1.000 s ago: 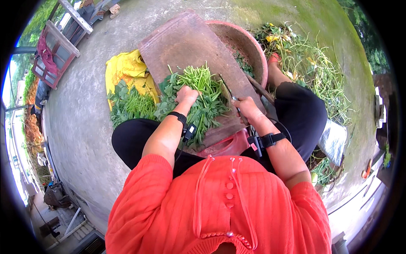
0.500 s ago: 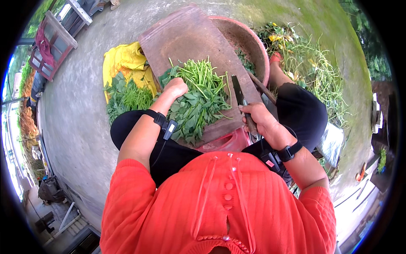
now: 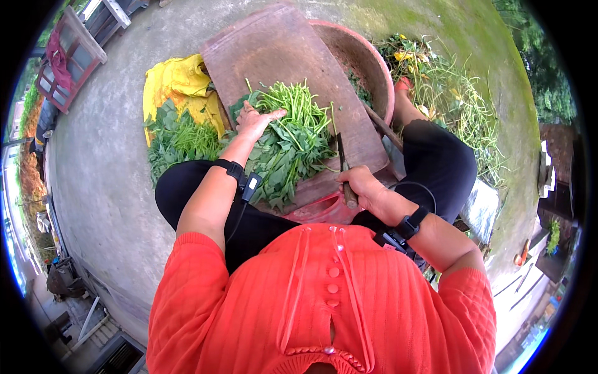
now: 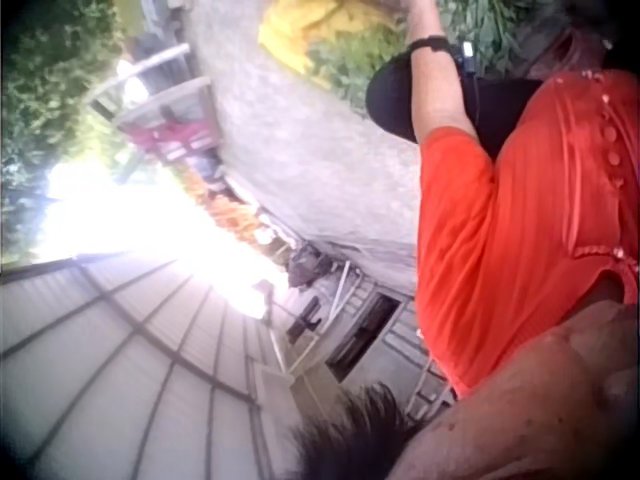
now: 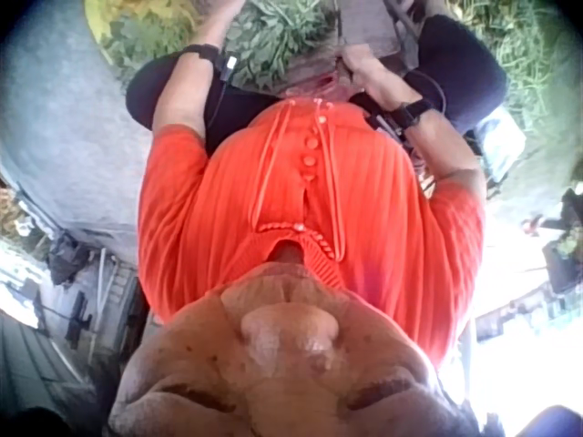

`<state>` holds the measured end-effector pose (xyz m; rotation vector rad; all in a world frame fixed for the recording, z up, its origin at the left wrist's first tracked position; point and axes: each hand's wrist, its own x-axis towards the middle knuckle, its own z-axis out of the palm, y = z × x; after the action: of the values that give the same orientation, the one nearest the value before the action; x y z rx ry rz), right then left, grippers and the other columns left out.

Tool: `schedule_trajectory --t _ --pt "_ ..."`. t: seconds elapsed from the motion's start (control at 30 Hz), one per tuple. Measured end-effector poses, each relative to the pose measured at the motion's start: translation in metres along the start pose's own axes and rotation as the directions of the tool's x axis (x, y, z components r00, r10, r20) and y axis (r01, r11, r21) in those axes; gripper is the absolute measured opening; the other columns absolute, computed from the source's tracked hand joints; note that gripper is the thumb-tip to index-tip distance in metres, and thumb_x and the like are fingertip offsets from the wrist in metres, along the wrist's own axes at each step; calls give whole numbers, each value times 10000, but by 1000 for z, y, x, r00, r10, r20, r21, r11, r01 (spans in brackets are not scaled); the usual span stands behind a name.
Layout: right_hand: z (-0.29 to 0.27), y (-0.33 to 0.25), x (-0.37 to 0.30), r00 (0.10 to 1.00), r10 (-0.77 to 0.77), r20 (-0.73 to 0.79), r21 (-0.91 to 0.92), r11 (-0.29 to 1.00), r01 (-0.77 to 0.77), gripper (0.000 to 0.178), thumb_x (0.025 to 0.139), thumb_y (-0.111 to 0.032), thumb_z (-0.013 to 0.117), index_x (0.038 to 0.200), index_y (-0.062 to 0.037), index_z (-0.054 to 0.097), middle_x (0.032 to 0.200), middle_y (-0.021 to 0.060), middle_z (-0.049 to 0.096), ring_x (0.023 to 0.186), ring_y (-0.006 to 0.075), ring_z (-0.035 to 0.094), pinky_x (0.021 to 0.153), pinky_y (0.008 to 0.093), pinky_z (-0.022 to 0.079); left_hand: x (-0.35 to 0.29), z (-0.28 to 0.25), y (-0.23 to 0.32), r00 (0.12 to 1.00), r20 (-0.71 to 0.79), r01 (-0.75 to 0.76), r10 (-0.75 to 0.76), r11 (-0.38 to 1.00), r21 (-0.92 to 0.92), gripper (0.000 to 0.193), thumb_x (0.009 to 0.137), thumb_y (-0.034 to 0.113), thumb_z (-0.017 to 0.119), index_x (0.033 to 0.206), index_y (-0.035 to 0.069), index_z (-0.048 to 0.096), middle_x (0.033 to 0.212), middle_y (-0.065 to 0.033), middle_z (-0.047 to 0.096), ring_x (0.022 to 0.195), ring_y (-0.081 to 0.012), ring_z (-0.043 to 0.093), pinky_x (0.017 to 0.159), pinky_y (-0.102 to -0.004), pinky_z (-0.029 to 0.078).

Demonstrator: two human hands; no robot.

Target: The camera wearer is sitting on a stool and using a cleaver to finely chop green leafy vegetables on a wooden board placed over a large basin.

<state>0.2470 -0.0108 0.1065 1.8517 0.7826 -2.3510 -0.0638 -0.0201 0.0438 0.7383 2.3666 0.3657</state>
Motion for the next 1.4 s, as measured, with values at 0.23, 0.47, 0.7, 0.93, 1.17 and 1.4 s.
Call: schedule_trajectory --t 0.23,0.47,0.7,0.93,1.17,1.4 --pt "63 -31 2 994 29 104 -12 1000 -28 102 826 -87 644 863 -5 597 723 97 577 537 217 523 419 393 428 7 29 27 976 -151 165 -157 985 42 1467 499 703 811 1505 -42 46 1524 -281 206 1408 -417 232 1138 -511 248" --pt "57 -37 8 989 -16 147 -12 1000 18 138 775 -130 678 796 -13 608 665 75 575 498 211 552 364 364 378 52 24 10 994 51 92 -95 994 53 1380 549 769 736 1477 -84 175 1542 -285 159 1413 -437 210 1146 -507 240" --pt "62 -50 13 962 -30 272 115 993 -1 134 758 -115 691 761 -8 610 639 86 569 407 214 522 295 352 366 29 64 84 960 113 -257 257 966 -18 1343 578 592 831 1495 -66 102 1432 -336 369 1344 -383 397 1110 -367 338" --pt "24 -46 22 936 88 341 5 995 -95 140 775 -141 685 821 -37 603 637 92 562 424 230 536 312 359 405 27 51 53 961 0 -273 278 944 -185 1434 500 536 889 1525 18 30 1505 -278 282 1388 -385 300 1145 -435 258" --pt "-34 -50 2 968 -17 249 110 994 -11 136 801 -117 657 797 -11 571 617 103 538 435 243 523 357 360 447 -42 33 68 988 78 -155 136 914 375 1456 460 584 884 1507 -26 76 1528 -257 226 1411 -430 199 1136 -508 218" --pt "-41 -55 -1 982 -46 182 247 969 0 130 798 -56 646 754 21 551 607 109 525 439 242 502 379 370 444 -58 107 101 996 -71 -5 51 848 530 1462 457 595 881 1509 -23 76 1544 -295 146 1435 -470 88 1158 -550 104"
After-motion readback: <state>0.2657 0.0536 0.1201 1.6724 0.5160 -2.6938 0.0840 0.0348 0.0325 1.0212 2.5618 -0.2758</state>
